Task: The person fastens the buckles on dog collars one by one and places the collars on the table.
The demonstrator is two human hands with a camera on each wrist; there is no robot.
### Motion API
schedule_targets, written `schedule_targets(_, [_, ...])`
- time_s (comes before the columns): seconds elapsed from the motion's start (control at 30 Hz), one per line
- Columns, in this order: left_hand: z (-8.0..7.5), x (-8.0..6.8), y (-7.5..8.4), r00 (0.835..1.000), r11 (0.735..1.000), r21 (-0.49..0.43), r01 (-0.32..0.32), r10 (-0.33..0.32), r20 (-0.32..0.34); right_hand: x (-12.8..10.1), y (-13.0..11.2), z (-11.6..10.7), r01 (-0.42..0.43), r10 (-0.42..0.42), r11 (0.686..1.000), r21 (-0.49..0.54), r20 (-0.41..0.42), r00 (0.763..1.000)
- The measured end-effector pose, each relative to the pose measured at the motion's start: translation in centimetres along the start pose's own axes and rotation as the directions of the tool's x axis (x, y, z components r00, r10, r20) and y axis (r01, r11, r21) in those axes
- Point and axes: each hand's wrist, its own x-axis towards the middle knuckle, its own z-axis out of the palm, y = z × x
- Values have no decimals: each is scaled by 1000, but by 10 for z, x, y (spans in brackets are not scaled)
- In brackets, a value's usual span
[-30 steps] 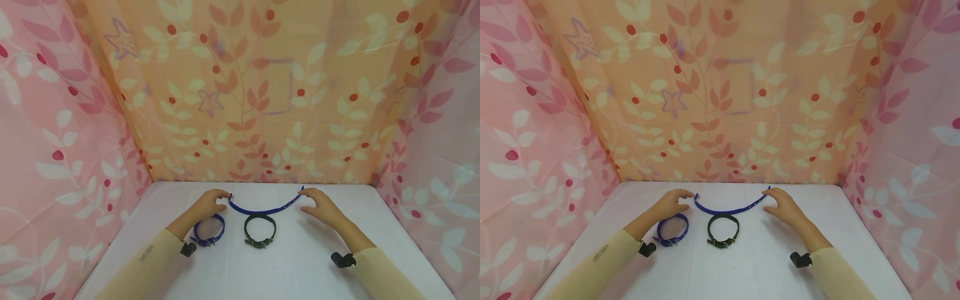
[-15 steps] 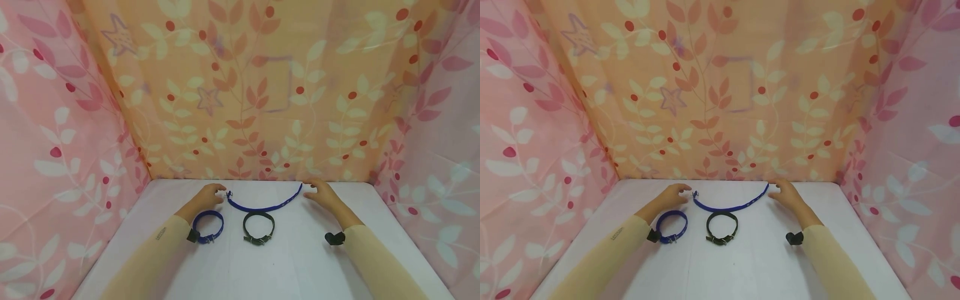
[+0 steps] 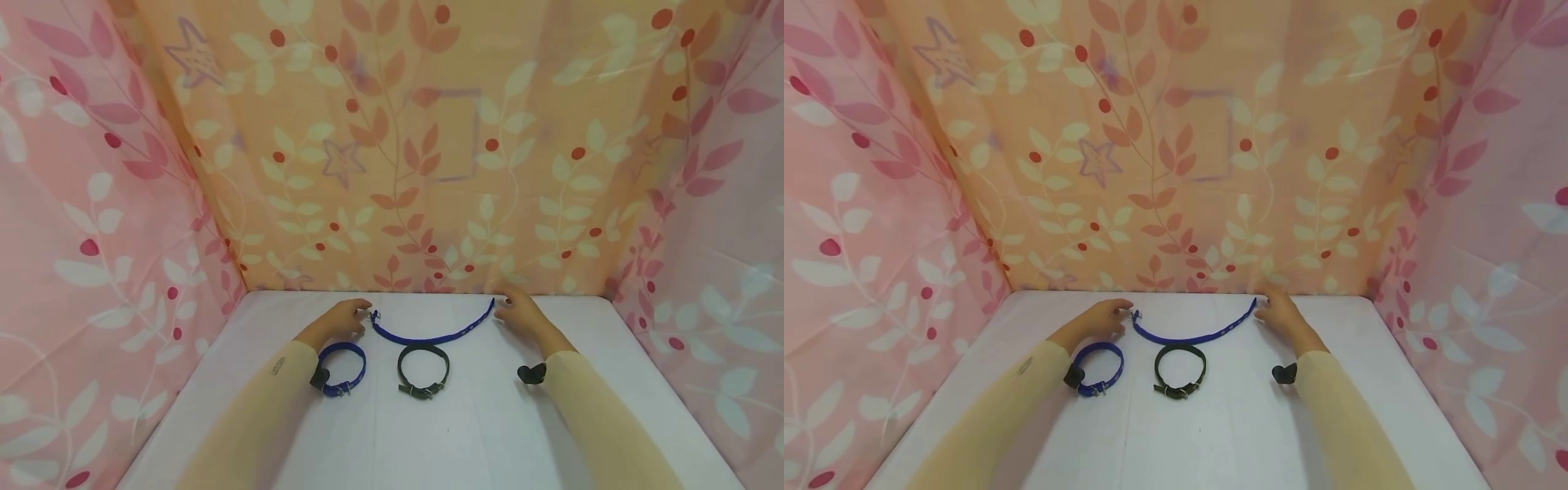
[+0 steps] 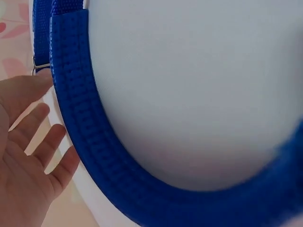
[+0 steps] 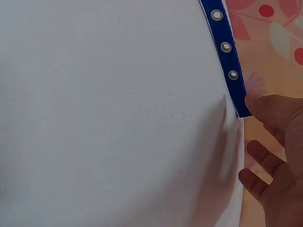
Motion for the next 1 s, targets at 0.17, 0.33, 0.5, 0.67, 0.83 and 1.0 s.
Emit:
schedule_targets(0.17, [4,8,1,999,999,26,36,-36,33,10,8,7,-57,57,998,10,27,998])
schedule_targets(0.33, [10,18,4,999,1000,3,15,-15,42,15,12,12,-91,93,992,-92,18,996])
schedule_targets(0.5, [13,27,8,999,999,34,-4,2,38,16,7,16,-37,39,985,-168,8,999])
schedule_targets(0.67, [15,28,9,1000,995,102,-8,10,-13,13,5,15,-3,-3,979,-204,-28,1000])
schedule_targets(0.83, [13,26,7,999,988,153,5,2,-41,9,10,9,1,-7,972,-235,-25,1000])
schedule_targets(1.0, [3,19,4,999,987,160,31,-26,-32,4,15,-1,15,-16,972,-234,-3,1000])
